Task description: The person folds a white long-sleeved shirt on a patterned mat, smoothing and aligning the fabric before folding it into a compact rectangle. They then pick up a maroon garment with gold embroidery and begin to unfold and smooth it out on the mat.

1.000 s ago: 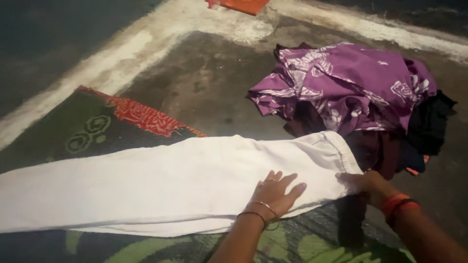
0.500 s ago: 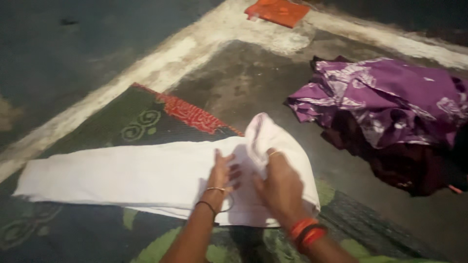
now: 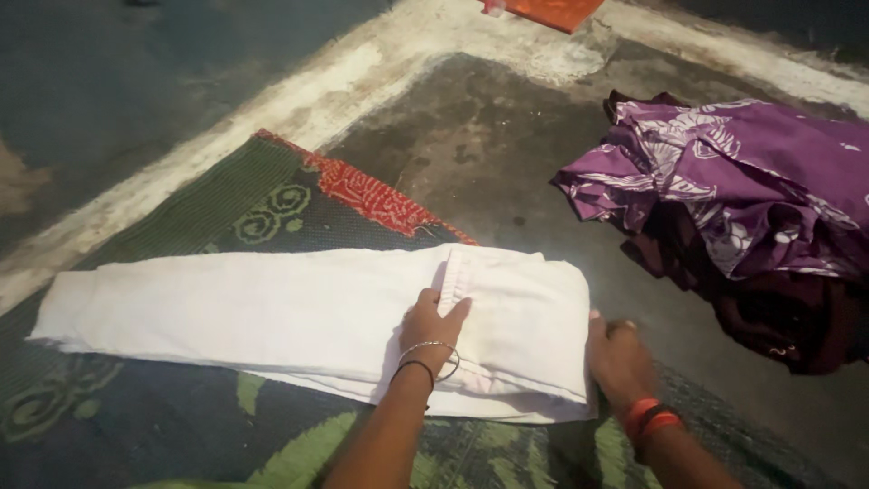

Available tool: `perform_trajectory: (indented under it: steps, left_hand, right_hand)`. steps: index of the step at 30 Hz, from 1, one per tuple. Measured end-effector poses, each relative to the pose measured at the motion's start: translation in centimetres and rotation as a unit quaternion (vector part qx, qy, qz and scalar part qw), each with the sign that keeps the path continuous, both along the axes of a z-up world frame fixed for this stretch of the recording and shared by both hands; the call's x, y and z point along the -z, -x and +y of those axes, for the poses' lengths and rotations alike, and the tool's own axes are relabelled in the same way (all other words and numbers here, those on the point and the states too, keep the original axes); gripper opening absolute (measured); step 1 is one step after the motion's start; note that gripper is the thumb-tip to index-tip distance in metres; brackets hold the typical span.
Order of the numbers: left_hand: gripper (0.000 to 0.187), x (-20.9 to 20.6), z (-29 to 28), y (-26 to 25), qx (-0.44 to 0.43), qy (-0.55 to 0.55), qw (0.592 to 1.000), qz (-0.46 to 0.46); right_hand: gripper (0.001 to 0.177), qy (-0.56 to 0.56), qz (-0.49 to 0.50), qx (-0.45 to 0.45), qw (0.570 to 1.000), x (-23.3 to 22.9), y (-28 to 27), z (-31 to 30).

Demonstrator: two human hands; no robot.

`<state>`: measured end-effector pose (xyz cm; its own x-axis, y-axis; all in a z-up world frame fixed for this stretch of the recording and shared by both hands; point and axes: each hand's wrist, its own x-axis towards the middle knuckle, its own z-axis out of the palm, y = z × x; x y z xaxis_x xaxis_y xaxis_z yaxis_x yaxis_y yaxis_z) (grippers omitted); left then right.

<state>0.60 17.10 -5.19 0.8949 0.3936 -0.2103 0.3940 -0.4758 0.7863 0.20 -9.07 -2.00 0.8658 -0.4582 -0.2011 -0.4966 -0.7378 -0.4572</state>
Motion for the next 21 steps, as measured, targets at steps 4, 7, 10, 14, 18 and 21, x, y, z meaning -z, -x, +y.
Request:
perform_trajectory:
  steps: [4, 7, 10, 14, 18, 21]
  left_hand:
    - [0.049, 0.2, -0.7, 0.3, 0.034, 0.057, 0.998, 0.009]
    - [0.046, 0.5, -1.5, 0.3, 0.012, 0.108, 0.994, -0.035]
    - [0.045, 0.5, -2.0, 0.3, -0.003, 0.108, 0.992, -0.067]
    - [0.043, -0.2, -3.3, 0.4, 0.01, 0.23, 0.97, -0.074]
    - [0.042, -2.0, -5.5, 0.0, 0.034, 0.157, 0.987, -0.027]
    - [0.043, -2.8, -5.3, 0.2, 0.004, 0.09, 0.994, -0.061]
  right_hand:
    - [0.059, -0.028, -0.036, -0.068, 0.997, 0.9, -1.0, -0.8]
    - [0.068, -0.078, -0.018, -0.073, 0.994, -0.5, -1.1, -0.4]
    - [0.052, 0.03, -0.083, -0.088, 0.992, -2.9, -0.7, 1.2]
    - [0.045, 0.037, -0.086, -0.076, 0.993, -7.1, -1.5, 0.6]
    - [0.041, 0.153, -0.099, -0.134, 0.974, -9.6, -3.1, -0.9]
    - [0.04, 0.191, -0.182, -0.187, 0.946, -9.2, -3.5, -0.9]
